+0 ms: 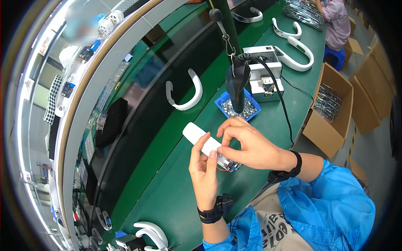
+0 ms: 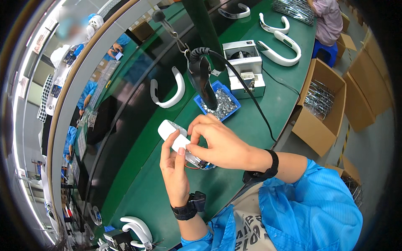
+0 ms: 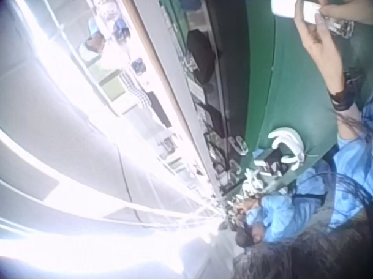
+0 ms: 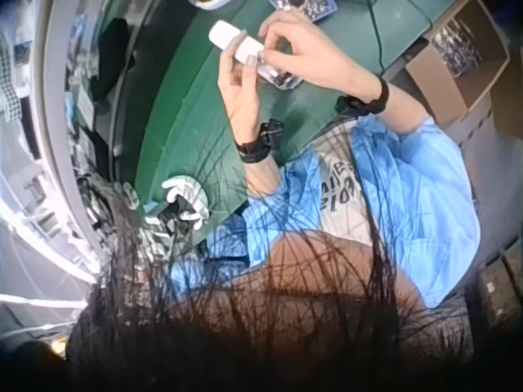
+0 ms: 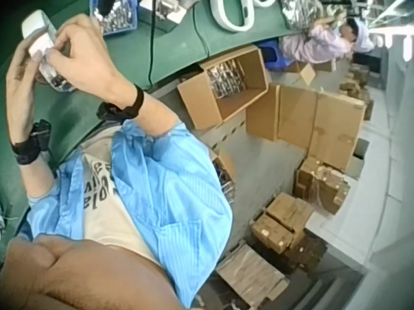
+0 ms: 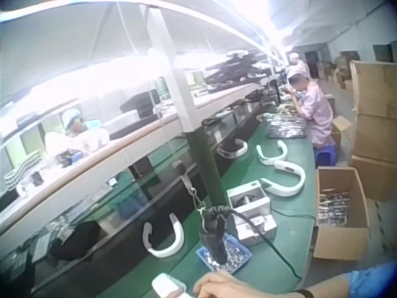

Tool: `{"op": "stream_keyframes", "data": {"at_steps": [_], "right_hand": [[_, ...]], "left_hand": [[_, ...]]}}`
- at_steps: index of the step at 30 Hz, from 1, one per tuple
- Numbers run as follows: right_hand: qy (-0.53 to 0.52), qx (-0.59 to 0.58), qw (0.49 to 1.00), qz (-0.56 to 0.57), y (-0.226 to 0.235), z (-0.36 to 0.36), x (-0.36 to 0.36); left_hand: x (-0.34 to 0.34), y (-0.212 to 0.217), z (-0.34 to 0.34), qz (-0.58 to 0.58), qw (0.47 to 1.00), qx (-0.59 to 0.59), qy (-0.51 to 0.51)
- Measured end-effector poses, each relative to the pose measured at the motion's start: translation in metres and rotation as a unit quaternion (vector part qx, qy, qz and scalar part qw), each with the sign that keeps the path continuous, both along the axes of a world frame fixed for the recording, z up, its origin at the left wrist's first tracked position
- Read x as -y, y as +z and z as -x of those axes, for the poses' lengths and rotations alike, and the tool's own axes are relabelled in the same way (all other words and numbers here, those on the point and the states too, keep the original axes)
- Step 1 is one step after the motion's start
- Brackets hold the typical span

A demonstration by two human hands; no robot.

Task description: Assembling neck fan components using a power screwdriver on a manufacturing line.

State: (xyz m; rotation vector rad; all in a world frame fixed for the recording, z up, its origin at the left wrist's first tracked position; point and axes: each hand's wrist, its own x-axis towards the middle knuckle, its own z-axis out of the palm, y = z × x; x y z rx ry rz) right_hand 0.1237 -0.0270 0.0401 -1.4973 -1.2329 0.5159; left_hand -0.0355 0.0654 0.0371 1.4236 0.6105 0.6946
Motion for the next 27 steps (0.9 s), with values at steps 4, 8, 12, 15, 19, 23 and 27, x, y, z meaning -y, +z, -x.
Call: {"op": "stream_keyframes", "data": {"at_steps": [4,8,12,15,19,23,27], "right_hand": [[-0.002,-0.014,1.000,-0.011,-0.001,0.000,-0.002],[0.012,-0.016,1.000,-0.021,-0.002,-0.001,-0.004],[0.008,0.002,1.000,-0.022,-0.004,-0.001,-0.004],[0.009,-0.089,0.996,-0.007,-0.003,0.000,-0.004],[0.035,-0.207,0.977,-0.031,-0.006,0.000,0.007],[0.083,0.151,0.966,-0.191,-0.008,-0.002,0.015],[0.052,0.198,0.961,-0.187,-0.026,-0.012,0.018]], "left_hand": [[-0.002,-0.005,0.002,0.014,1.000,0.021,-0.010],[-0.004,-0.007,0.003,0.024,0.999,0.024,-0.018],[-0.004,-0.009,0.000,0.011,0.999,0.037,-0.023],[-0.004,-0.009,0.000,0.016,0.999,0.040,-0.016],[0.002,-0.004,0.004,0.007,1.000,0.012,0.013],[0.004,-0.002,0.002,0.004,1.000,0.008,0.015],[0.004,0.000,0.006,-0.006,1.000,-0.015,0.025]]}}
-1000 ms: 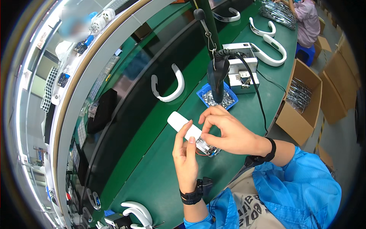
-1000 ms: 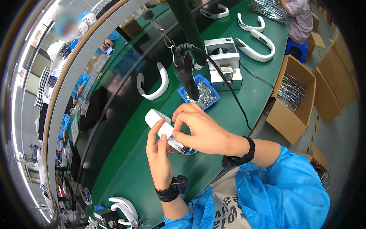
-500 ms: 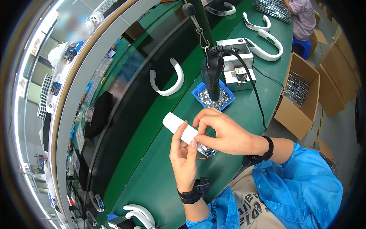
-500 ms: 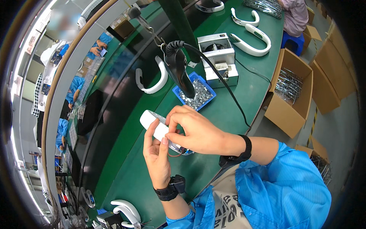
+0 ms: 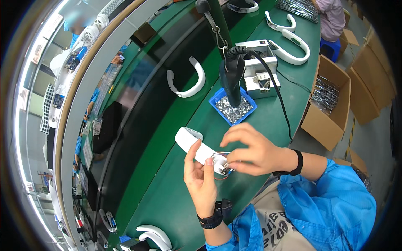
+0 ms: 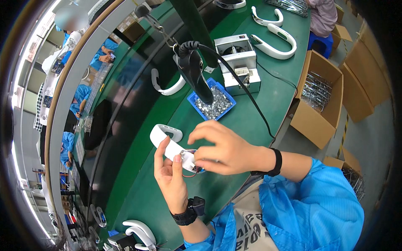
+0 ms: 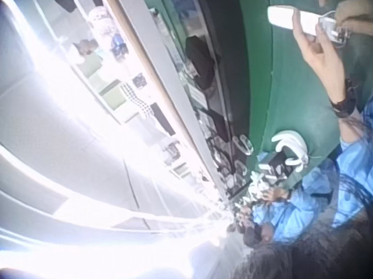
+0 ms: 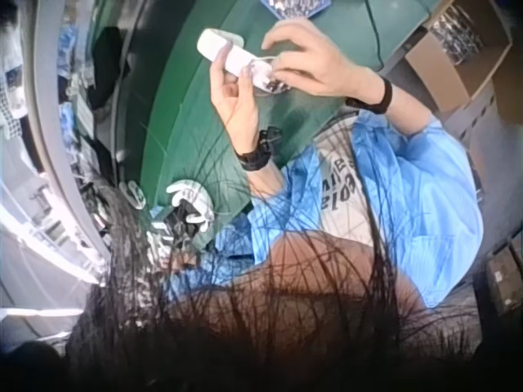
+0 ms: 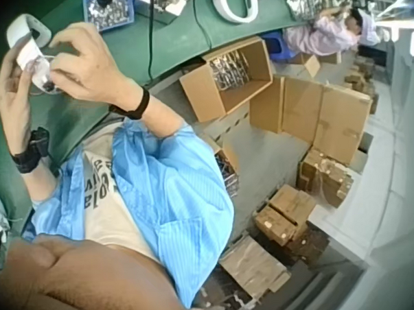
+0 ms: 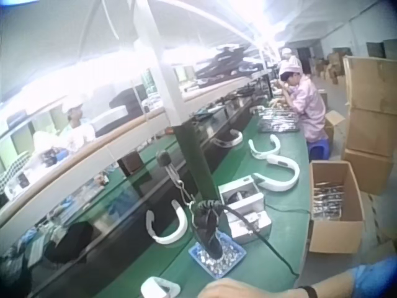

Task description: Assembling neck fan components using a power screwdriver on a manufacturing line.

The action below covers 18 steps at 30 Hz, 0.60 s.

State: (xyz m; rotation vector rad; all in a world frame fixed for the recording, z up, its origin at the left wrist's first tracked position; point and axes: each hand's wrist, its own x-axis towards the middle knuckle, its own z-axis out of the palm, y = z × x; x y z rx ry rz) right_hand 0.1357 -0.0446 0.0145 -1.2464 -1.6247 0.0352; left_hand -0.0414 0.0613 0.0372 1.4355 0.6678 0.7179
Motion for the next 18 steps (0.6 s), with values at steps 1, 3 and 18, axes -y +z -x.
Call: {"op": "stream_keyframes", "data": {"at_steps": [1,3,18], "right_hand": [[0.005,-0.055,0.998,0.006,-0.002,-0.005,0.001],[-0.018,-0.139,0.990,0.011,-0.009,-0.019,0.005],[0.122,-0.471,0.872,-0.057,0.028,-0.102,-0.044]], "left_hand": [[0.001,0.001,0.001,0.001,1.000,-0.008,0.008],[0.004,0.000,0.001,0.004,1.000,0.004,0.007],[0.008,-0.005,0.001,0.017,0.999,0.041,0.006]]}}
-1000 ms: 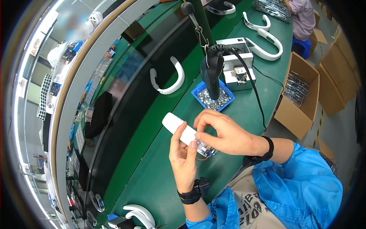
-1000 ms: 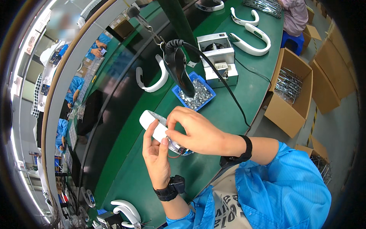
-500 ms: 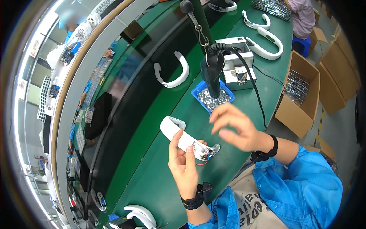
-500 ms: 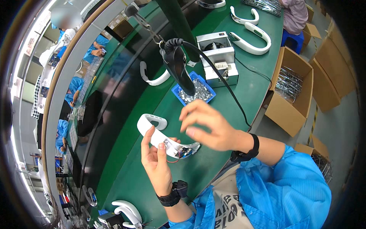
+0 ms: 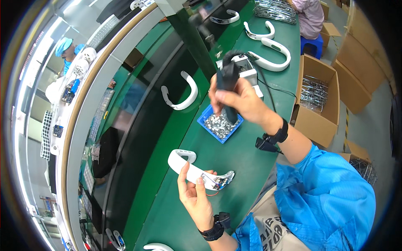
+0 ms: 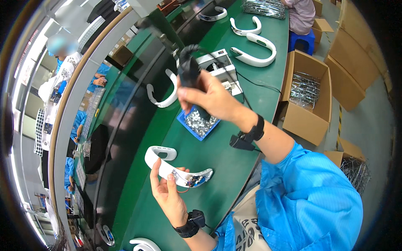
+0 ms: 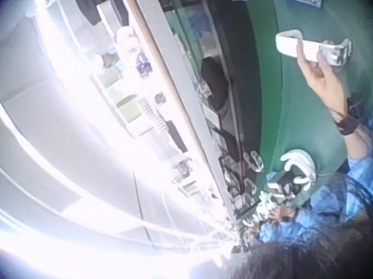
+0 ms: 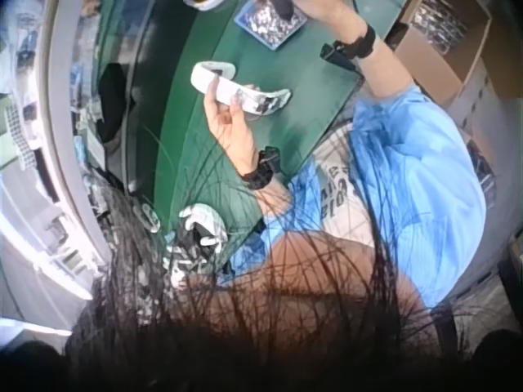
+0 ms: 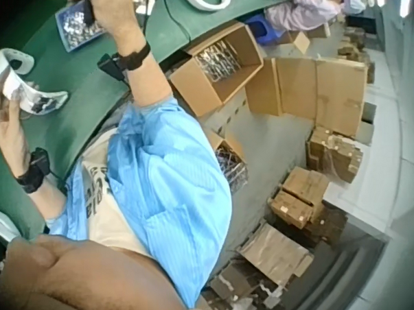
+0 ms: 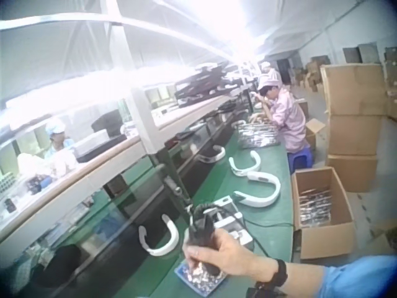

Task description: Assembling neck fan components using a power screwdriver on a manufacturing line.

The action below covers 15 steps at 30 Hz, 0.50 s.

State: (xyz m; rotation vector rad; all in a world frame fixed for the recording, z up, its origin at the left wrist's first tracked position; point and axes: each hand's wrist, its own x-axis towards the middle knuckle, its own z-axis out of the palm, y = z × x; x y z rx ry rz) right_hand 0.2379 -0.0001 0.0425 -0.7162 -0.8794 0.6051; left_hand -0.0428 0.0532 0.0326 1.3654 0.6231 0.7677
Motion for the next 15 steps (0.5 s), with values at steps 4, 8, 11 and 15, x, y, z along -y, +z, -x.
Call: {"op": "stream_keyframes", "data": {"at_steps": [4,8,11,15], "right_hand": [[-0.118,0.040,0.992,0.009,-0.006,-0.044,0.022],[-0.141,0.081,0.987,-0.015,-0.017,-0.063,0.019],[-0.167,0.077,0.983,0.014,-0.021,-0.065,0.014],[-0.195,0.080,0.977,0.032,-0.034,-0.070,0.013]], "left_hand": [[-0.001,0.003,0.001,0.008,1.000,0.001,-0.005],[-0.003,0.006,-0.005,0.016,1.000,-0.009,-0.003],[-0.002,0.003,-0.006,0.026,1.000,-0.009,-0.012],[0.002,-0.005,-0.009,0.009,1.000,-0.023,-0.018]]}}
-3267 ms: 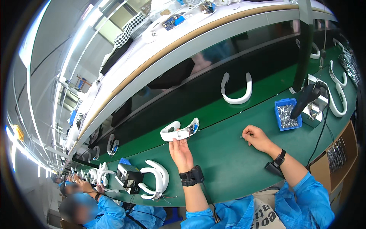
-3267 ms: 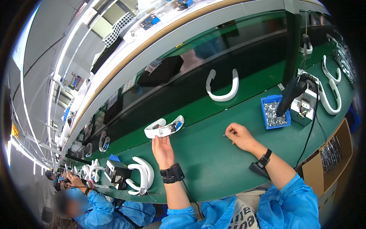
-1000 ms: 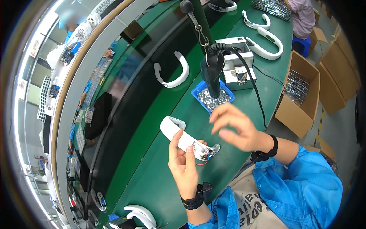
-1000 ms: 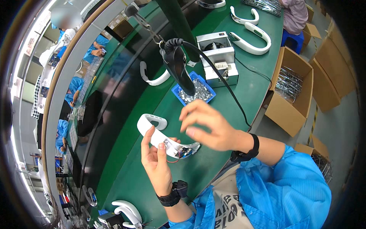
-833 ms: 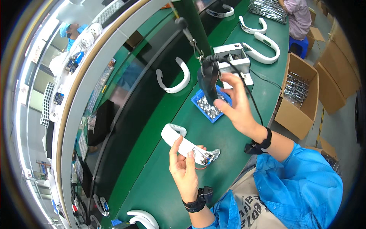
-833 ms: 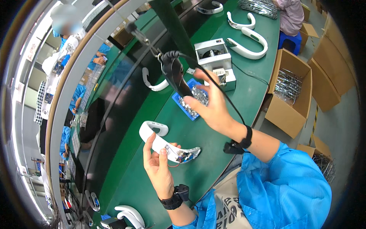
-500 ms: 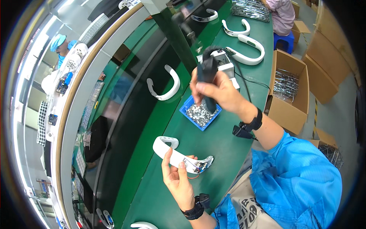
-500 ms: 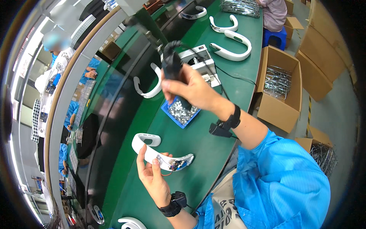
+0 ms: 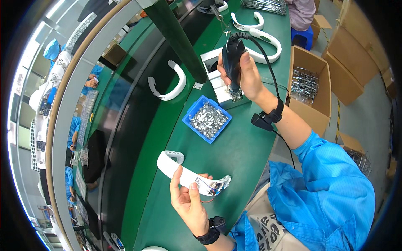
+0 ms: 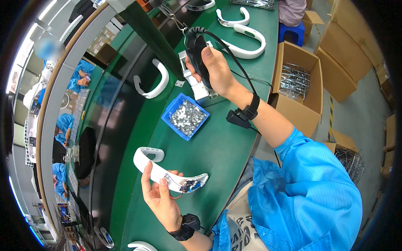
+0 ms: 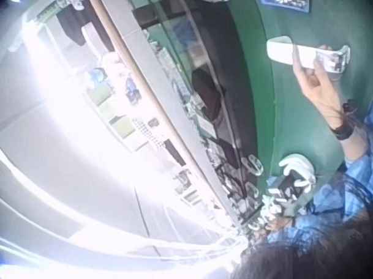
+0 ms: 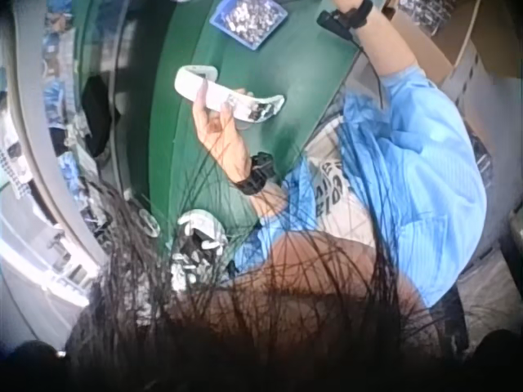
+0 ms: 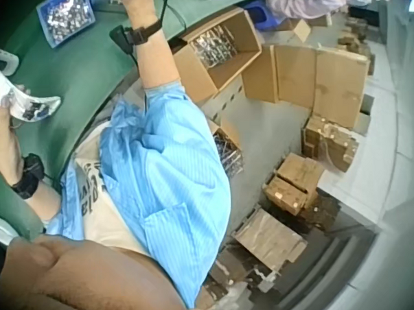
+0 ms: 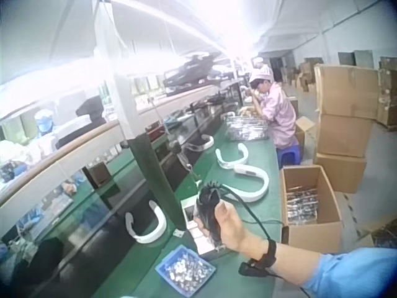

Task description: Assembling neck fan components using a power screwdriver on a manufacturing line.

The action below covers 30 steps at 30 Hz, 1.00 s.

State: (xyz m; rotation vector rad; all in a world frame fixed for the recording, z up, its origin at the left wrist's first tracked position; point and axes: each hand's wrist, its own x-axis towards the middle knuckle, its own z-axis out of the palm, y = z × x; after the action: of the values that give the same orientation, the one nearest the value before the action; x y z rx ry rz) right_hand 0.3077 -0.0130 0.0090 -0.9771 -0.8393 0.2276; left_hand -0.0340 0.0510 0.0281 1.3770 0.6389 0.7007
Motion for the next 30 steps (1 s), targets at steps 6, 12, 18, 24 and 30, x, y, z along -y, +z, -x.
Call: {"op": "stream_keyframes", "data": {"at_steps": [6,12,18,24,30], "right_hand": [[0.003,-0.015,1.000,0.017,-0.004,-0.001,-0.004],[0.071,-0.079,0.994,-0.021,0.008,0.024,0.014],[0.167,-0.096,0.977,-0.096,0.070,0.088,0.012],[0.286,-0.109,0.945,-0.114,0.110,0.141,0.003],[0.310,-0.122,0.942,-0.035,0.124,0.171,-0.005]], "left_hand": [[-0.001,0.000,0.002,-0.001,1.000,-0.003,0.001],[0.001,0.007,-0.006,0.016,1.000,0.002,-0.015],[0.002,0.007,-0.008,-0.001,1.000,-0.021,-0.011],[0.003,0.004,-0.012,-0.036,0.999,-0.028,-0.021],[0.008,0.004,-0.011,-0.046,0.998,-0.021,0.033]]}}
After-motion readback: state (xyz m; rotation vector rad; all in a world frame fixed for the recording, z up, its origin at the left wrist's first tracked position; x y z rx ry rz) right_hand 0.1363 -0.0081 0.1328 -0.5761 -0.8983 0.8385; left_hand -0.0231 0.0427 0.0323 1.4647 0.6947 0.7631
